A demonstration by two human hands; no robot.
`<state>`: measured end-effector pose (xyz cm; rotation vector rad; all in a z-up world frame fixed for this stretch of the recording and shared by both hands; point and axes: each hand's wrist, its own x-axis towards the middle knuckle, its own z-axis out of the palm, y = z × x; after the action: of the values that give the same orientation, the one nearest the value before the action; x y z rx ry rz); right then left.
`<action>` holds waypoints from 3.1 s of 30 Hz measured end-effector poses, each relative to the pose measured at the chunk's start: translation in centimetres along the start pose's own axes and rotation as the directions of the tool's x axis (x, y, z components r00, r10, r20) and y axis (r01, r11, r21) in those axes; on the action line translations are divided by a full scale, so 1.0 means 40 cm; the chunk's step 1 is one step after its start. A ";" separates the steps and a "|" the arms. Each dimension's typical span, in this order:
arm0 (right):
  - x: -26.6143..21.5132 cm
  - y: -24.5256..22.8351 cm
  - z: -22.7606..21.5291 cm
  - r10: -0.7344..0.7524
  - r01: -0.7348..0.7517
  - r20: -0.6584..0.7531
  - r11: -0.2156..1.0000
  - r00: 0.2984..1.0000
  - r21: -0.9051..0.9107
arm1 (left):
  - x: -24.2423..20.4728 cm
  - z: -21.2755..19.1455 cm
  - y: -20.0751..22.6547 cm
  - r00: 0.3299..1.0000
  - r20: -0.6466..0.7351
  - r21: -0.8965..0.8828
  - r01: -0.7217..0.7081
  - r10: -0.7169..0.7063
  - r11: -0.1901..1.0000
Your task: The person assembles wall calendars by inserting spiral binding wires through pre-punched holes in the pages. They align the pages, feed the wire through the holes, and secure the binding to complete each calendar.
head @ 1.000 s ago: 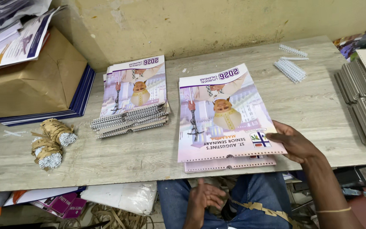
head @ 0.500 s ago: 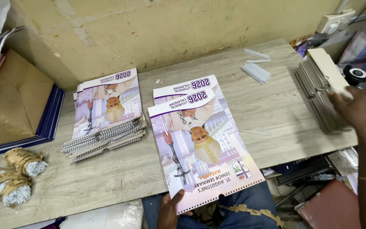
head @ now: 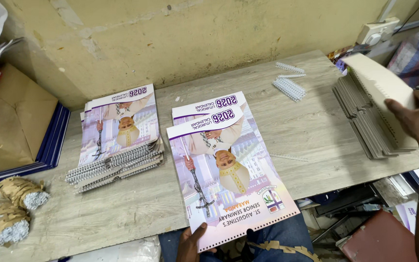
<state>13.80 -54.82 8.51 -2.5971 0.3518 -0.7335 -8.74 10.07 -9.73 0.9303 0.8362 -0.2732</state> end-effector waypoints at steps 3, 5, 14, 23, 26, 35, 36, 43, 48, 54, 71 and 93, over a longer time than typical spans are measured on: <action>-0.190 -0.279 -0.020 -0.130 0.014 0.299 0.932 0.946 0.362 | -0.078 0.069 0.047 1.000 -0.015 0.035 0.012 -0.012 0.999; -0.316 -0.366 0.013 -0.268 0.077 0.536 0.933 0.801 0.351 | -0.053 0.062 0.020 0.998 0.034 0.010 -0.047 0.047 0.999; -0.534 -0.456 0.136 -0.781 0.490 0.496 0.625 0.380 0.608 | -0.215 0.029 0.064 0.996 0.070 0.095 -0.063 0.056 0.994; -0.562 -0.471 0.152 -0.761 0.482 0.540 0.647 0.359 0.591 | -0.203 -0.005 0.038 0.986 0.109 0.147 -0.145 0.130 0.978; -0.569 -0.462 0.153 -0.735 0.473 0.582 0.674 0.348 0.568 | -0.198 -0.011 0.031 0.982 0.128 0.151 -0.158 0.139 0.976; -0.451 -0.434 0.205 -0.683 0.497 0.430 0.728 0.591 0.473 | -0.166 0.000 0.004 0.983 0.029 0.113 -0.183 0.181 0.977; -0.416 -0.402 0.243 -0.664 0.551 0.257 0.736 0.702 0.393 | -0.173 0.006 0.001 0.986 -0.017 0.127 -0.163 0.166 0.978; -0.323 -0.480 0.263 -0.189 0.326 0.566 0.933 0.802 -0.150 | -0.164 0.044 -0.005 0.981 -0.022 0.062 -0.191 0.193 0.980; -0.442 -0.610 0.082 0.061 -0.443 0.613 0.747 0.788 0.495 | -0.134 0.058 -0.015 0.983 0.025 0.104 -0.183 0.181 0.978; -0.787 -0.678 0.124 -0.105 -0.425 0.629 0.651 0.770 0.630 | -0.153 0.067 -0.008 0.973 0.077 0.153 -0.227 0.217 0.962; -0.986 -0.802 0.228 -0.309 -0.104 0.469 0.736 0.827 0.669 | -0.152 0.065 -0.017 0.948 0.172 0.069 -0.282 0.267 0.957; -1.053 -0.672 0.392 -0.009 -0.823 0.826 0.077 0.564 0.563 | -0.147 0.071 -0.040 0.952 0.131 0.190 -0.297 0.275 0.936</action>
<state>-9.20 -11.52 -9.89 -1.1270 0.3068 0.3000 -12.02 6.07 -5.43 1.2099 0.5745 -0.1540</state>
